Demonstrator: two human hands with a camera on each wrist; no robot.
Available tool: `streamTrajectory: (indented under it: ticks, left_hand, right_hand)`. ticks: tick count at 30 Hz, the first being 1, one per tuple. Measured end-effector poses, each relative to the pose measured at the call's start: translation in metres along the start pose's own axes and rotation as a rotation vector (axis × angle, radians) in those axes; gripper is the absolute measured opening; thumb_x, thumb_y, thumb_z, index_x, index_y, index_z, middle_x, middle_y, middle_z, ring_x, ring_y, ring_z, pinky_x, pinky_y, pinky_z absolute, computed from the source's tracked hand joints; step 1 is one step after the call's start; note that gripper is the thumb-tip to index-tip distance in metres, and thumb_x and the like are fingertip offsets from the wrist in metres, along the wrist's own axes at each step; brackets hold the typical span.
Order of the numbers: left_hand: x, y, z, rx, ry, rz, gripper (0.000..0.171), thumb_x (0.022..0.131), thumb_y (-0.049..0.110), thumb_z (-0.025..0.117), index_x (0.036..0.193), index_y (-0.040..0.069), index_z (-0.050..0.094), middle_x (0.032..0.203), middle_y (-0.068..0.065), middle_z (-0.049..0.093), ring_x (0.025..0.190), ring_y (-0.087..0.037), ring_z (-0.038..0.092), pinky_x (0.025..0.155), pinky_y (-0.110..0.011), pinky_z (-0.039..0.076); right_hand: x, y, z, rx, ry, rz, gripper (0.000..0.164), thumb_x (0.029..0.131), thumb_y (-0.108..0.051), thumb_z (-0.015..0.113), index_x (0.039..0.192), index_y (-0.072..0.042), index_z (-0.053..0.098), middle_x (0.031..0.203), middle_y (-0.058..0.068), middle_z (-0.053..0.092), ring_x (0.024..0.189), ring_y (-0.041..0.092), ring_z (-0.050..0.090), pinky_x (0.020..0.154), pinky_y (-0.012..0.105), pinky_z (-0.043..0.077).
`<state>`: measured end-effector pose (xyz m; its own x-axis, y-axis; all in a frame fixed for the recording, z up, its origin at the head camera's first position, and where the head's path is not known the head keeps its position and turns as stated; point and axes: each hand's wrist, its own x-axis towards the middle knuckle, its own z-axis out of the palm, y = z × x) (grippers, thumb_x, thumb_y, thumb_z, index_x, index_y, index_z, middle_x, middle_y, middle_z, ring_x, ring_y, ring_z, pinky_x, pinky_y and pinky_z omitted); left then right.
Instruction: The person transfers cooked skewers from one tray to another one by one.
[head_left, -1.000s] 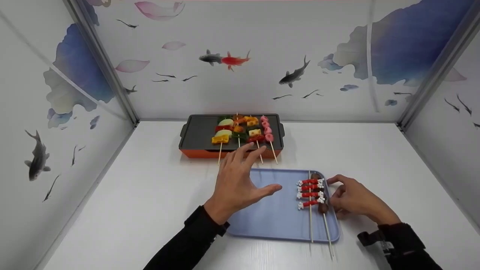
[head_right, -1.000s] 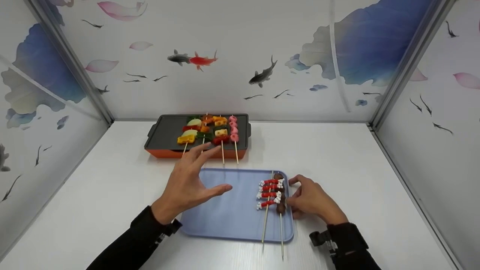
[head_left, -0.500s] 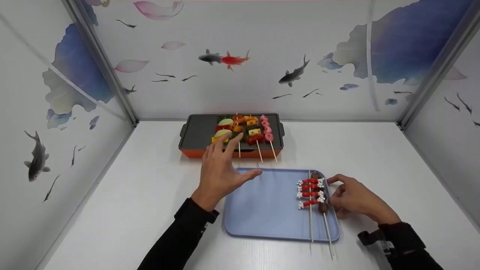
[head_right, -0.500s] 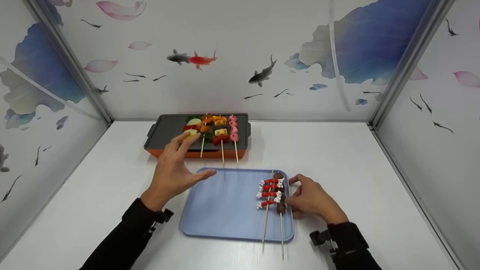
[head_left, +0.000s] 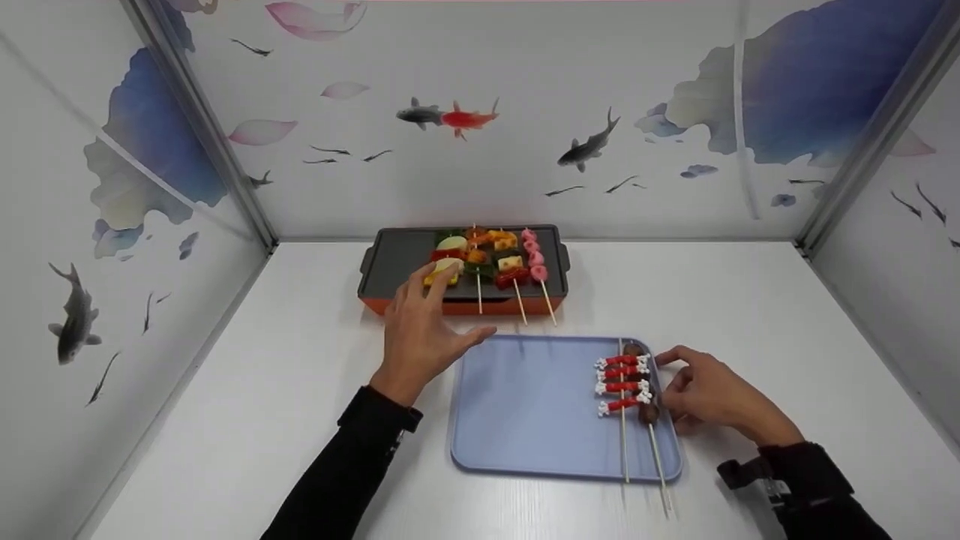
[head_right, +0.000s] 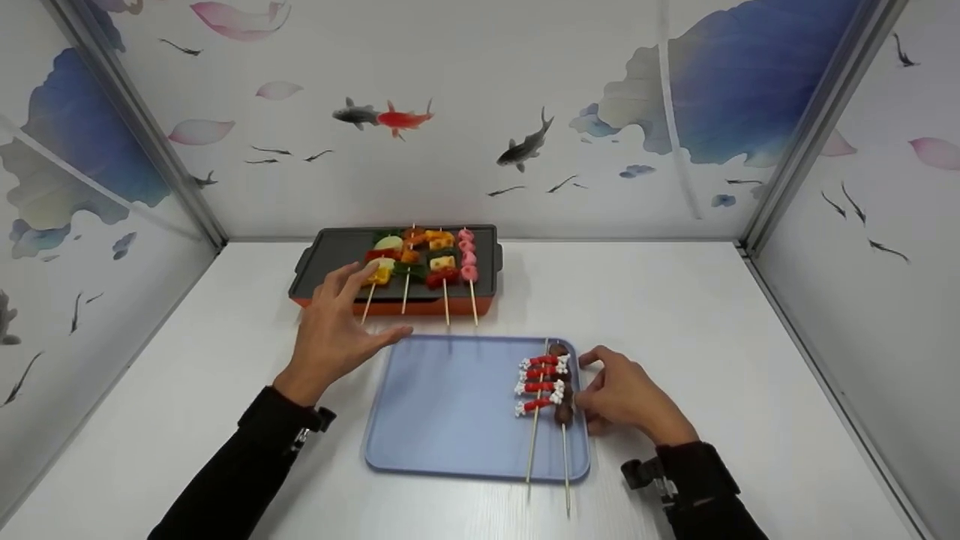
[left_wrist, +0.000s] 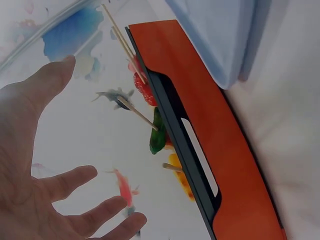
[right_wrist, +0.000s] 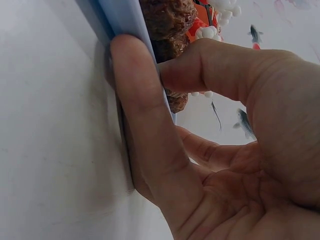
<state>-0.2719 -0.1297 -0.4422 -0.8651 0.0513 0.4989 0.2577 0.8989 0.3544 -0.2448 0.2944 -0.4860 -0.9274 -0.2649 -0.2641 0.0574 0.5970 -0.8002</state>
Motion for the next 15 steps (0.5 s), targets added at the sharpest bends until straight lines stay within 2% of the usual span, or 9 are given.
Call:
streamTrajectory:
  ticks: [8,15]
  left_hand:
    - [0.007,-0.018,0.006,0.035,-0.022,-0.051,0.104,0.068,0.074,0.081,0.154,0.027,0.045,0.153,-0.014,0.041,0.134,-0.037,0.046,0.102,-0.063,0.042]
    - [0.009,-0.027,0.016,0.031,-0.026,-0.083,0.099,0.071,0.067,0.084,0.152,0.024,0.046,0.151,-0.015,0.043,0.129,-0.035,0.049,0.098,-0.053,0.051]
  right_hand:
    - [-0.001,0.000,-0.002,0.015,0.000,0.017,0.062,0.086,-0.003,0.071,0.142,-0.004,0.045,0.088,0.015,0.063,0.067,0.030,0.069,0.060,0.041,0.059]
    - [0.000,0.000,-0.001,0.001,0.003,0.004,0.063,0.085,-0.004,0.073,0.142,-0.003,0.045,0.088,0.015,0.063,0.069,0.028,0.068,0.060,0.041,0.059]
